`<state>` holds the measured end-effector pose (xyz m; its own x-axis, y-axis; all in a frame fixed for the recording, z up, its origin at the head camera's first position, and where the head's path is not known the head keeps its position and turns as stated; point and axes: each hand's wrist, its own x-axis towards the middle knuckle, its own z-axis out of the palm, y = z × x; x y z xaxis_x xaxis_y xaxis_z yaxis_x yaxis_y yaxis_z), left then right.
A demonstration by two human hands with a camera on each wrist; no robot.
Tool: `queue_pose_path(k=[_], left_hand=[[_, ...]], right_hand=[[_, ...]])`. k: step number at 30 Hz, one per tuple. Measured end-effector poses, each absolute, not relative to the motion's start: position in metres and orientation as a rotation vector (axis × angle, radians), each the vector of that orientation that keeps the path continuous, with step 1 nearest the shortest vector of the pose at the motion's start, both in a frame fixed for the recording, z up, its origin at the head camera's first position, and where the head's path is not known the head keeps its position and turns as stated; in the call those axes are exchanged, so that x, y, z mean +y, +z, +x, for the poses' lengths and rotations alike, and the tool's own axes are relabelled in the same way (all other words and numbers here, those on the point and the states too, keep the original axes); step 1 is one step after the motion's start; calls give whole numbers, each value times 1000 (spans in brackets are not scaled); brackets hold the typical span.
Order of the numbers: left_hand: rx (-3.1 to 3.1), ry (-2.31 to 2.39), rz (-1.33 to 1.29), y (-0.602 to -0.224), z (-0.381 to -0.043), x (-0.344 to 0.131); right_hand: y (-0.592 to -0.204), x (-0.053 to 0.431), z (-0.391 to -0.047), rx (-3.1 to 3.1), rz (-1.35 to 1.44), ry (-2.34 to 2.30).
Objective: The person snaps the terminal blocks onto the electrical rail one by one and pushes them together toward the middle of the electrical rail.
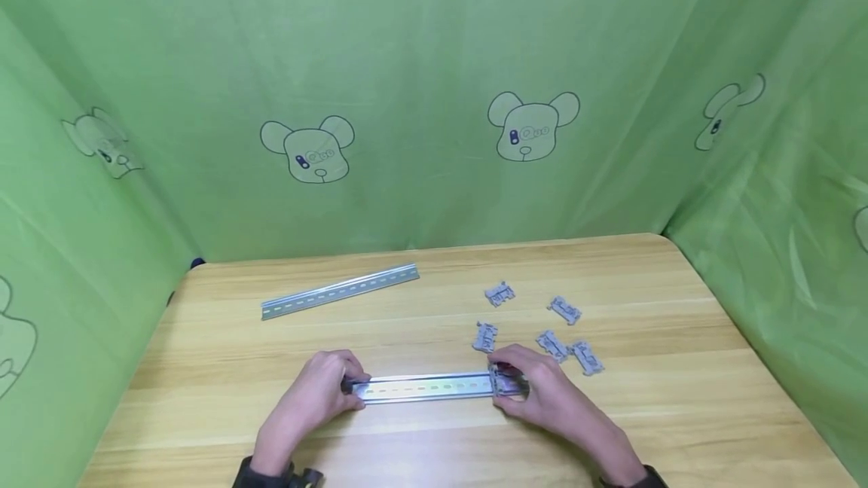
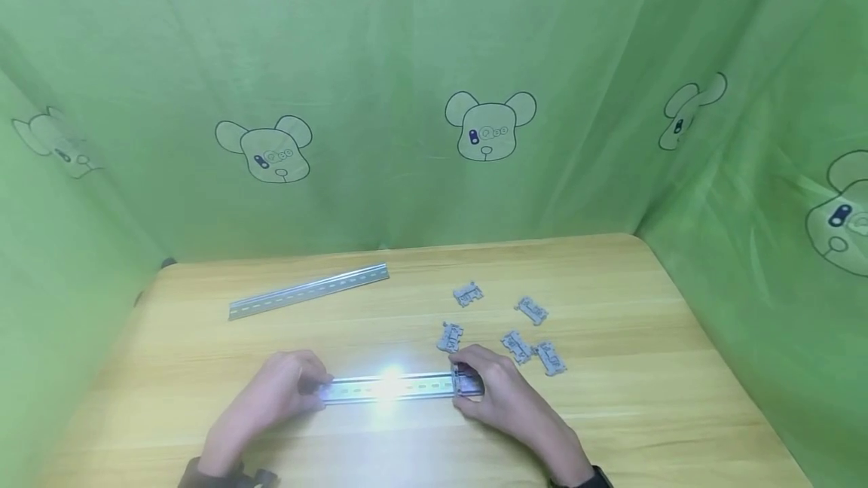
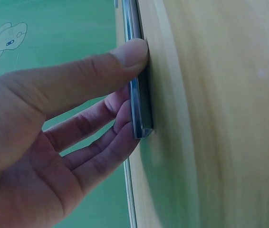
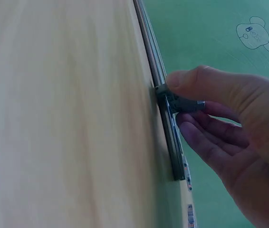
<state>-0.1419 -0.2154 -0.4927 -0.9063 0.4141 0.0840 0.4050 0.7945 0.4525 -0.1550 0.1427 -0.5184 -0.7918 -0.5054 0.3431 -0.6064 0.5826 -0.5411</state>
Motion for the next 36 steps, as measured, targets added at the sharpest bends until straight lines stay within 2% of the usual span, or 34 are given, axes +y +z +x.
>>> queue_pose_path(k=[12,36], left_hand=[[2953,766,656,-494,-142,-217],[2939,803,637,-493,-140,-214]], right_hand=[[-512,126,-151,-2700,1003,1044],[-507,53,-159,-2768,1135,1035]])
